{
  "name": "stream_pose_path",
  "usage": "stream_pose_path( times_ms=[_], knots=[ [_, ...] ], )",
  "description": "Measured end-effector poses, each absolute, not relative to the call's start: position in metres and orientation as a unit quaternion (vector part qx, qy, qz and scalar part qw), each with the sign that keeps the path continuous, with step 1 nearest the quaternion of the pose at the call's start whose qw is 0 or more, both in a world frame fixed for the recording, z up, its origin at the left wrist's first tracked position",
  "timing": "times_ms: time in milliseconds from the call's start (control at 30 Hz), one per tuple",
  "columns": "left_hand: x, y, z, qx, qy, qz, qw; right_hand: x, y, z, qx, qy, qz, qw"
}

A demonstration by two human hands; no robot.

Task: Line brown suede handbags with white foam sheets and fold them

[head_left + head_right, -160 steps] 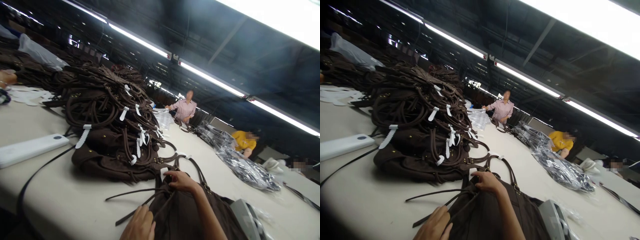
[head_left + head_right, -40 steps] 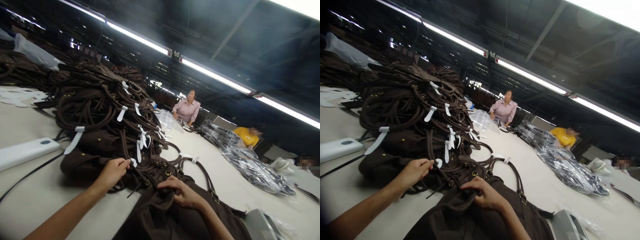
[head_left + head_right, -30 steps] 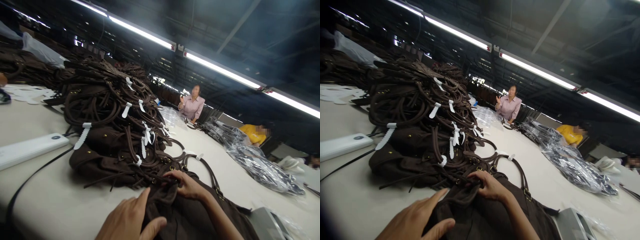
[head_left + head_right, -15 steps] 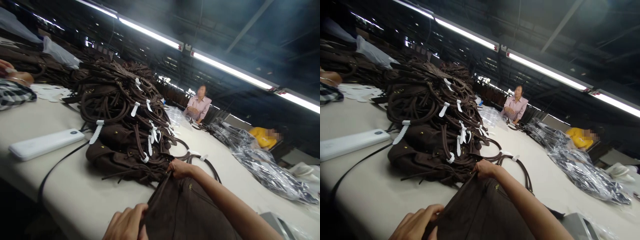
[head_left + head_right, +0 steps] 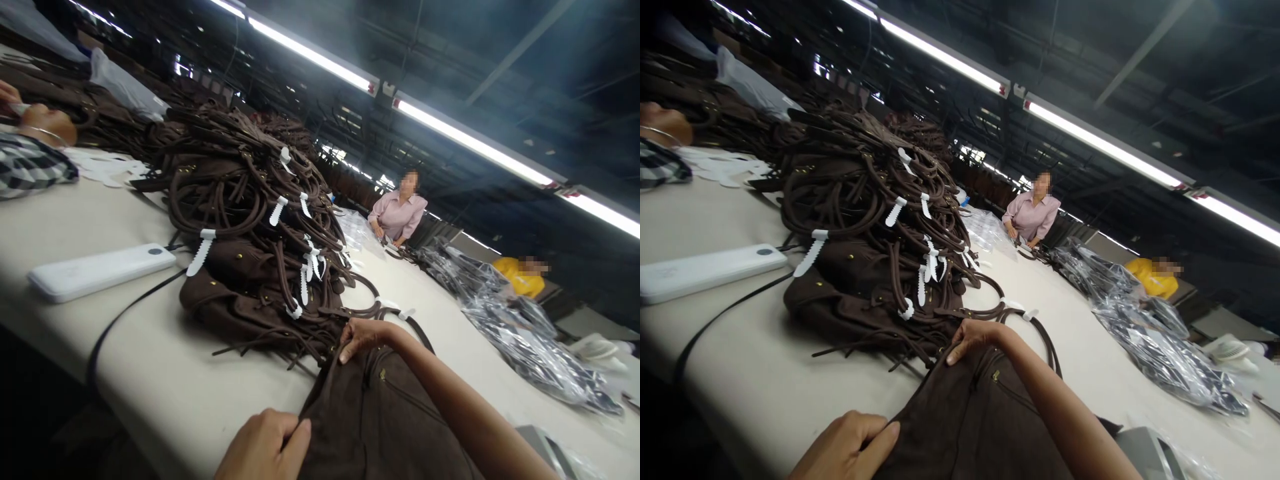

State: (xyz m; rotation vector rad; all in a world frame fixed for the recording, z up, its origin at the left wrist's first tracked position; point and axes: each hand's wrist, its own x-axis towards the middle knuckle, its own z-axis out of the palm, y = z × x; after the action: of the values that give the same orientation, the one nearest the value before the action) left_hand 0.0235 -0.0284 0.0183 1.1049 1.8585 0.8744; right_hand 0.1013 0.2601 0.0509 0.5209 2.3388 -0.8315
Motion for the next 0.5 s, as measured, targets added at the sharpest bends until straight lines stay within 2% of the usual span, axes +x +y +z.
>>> stream_pose_path(
  times_ms=[200, 500],
  knots=[
    [0.006, -0.024, 0.011, 0.359, 0.627, 0.402, 0.562, 0.086, 0.249, 0.053, 0.202, 0.892, -0.237, 0.328],
    [0.005, -0.001, 0.021, 0.365, 0.661, 0.34, 0.56, 0.094, 0.245, 0.049, 0.126, 0.933, -0.145, 0.305]
  ],
)
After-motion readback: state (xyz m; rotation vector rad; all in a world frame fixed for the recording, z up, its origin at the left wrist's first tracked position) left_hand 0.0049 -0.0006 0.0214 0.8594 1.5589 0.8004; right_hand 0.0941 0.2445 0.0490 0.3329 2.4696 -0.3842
